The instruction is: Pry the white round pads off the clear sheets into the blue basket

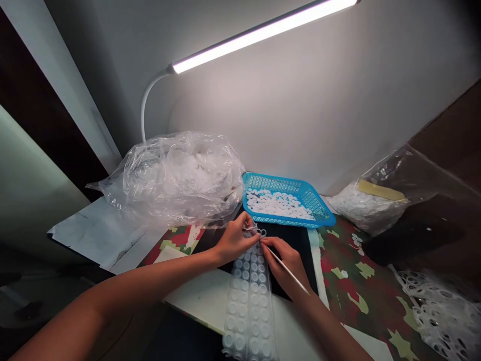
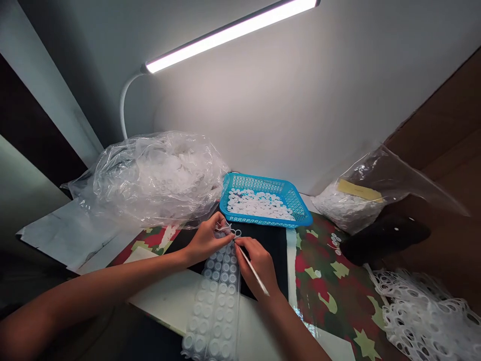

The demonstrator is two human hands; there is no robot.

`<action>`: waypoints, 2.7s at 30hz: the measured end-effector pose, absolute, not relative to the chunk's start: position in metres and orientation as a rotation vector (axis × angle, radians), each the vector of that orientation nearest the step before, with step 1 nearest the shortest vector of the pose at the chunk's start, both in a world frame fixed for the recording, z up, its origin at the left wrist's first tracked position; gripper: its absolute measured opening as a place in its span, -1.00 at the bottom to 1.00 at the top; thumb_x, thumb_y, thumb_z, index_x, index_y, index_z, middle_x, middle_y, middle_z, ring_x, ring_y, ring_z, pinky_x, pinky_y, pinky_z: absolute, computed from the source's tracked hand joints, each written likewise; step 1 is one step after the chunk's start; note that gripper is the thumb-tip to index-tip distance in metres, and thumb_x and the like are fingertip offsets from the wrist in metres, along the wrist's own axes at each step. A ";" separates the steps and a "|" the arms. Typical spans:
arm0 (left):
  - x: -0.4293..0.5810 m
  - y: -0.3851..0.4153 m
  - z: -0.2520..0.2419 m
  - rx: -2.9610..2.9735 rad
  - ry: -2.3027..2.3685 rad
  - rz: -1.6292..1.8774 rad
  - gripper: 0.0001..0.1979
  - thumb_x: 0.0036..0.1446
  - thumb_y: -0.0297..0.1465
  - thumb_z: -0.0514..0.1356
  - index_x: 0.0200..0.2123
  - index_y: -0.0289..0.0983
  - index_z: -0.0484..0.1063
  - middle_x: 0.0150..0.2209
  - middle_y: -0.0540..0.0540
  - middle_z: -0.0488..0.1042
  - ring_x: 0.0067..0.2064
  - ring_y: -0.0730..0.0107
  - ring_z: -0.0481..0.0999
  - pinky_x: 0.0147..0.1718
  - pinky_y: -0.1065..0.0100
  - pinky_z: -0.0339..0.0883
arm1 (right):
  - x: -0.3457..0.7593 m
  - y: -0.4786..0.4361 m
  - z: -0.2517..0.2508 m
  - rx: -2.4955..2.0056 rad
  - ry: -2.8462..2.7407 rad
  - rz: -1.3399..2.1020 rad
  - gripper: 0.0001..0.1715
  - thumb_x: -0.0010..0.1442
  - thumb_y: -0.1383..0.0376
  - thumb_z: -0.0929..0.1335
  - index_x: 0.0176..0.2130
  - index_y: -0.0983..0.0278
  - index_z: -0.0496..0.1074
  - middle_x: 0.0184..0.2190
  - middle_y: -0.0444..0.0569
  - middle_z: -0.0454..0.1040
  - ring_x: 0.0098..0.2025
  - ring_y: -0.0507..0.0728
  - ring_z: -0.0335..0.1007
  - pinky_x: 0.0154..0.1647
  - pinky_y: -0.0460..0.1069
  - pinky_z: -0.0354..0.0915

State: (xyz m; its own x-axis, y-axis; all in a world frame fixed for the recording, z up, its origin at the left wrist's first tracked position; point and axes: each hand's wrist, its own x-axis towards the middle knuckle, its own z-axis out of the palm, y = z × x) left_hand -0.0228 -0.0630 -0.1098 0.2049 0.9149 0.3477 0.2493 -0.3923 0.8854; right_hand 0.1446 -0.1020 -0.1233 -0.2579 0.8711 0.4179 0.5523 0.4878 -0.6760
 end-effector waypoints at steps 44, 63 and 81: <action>-0.026 -0.059 -0.109 1.709 1.082 1.186 -0.76 -0.03 -0.39 0.20 -0.44 -0.24 0.12 -0.52 0.13 0.22 -0.50 0.57 0.20 -0.48 0.47 0.09 | 0.144 -0.101 -0.123 -1.180 -2.008 0.470 -0.80 0.25 0.27 0.24 -0.19 0.20 0.42 -0.23 -0.01 0.51 -0.19 0.14 0.45 -0.16 0.01 0.37; -0.029 -0.058 -0.108 1.820 1.050 1.151 -0.79 0.02 -0.37 0.18 -0.38 -0.23 0.13 -0.45 0.08 0.25 -0.42 0.51 0.27 -0.41 0.44 0.14 | 0.146 -0.102 -0.117 -1.166 -1.931 0.568 -0.82 0.25 0.27 0.24 -0.21 0.22 0.42 -0.27 -0.06 0.51 -0.23 0.11 0.46 -0.20 -0.05 0.34; -0.030 -0.052 -0.114 1.761 1.120 1.115 -0.81 0.02 -0.41 0.17 -0.31 -0.25 0.18 -0.43 0.08 0.29 -0.41 0.50 0.32 -0.40 0.43 0.17 | 0.146 -0.103 -0.117 -1.198 -1.938 0.571 -0.79 0.27 0.23 0.24 -0.17 0.21 0.42 -0.24 -0.09 0.51 -0.21 0.10 0.46 -0.18 -0.06 0.32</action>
State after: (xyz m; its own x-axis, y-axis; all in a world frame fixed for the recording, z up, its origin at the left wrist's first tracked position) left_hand -0.0298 -0.0521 -0.1141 0.2351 0.9338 0.2698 0.2738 -0.3300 0.9034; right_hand 0.1461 -0.1026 -0.1172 -0.2589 0.8895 0.3766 0.5431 0.4564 -0.7048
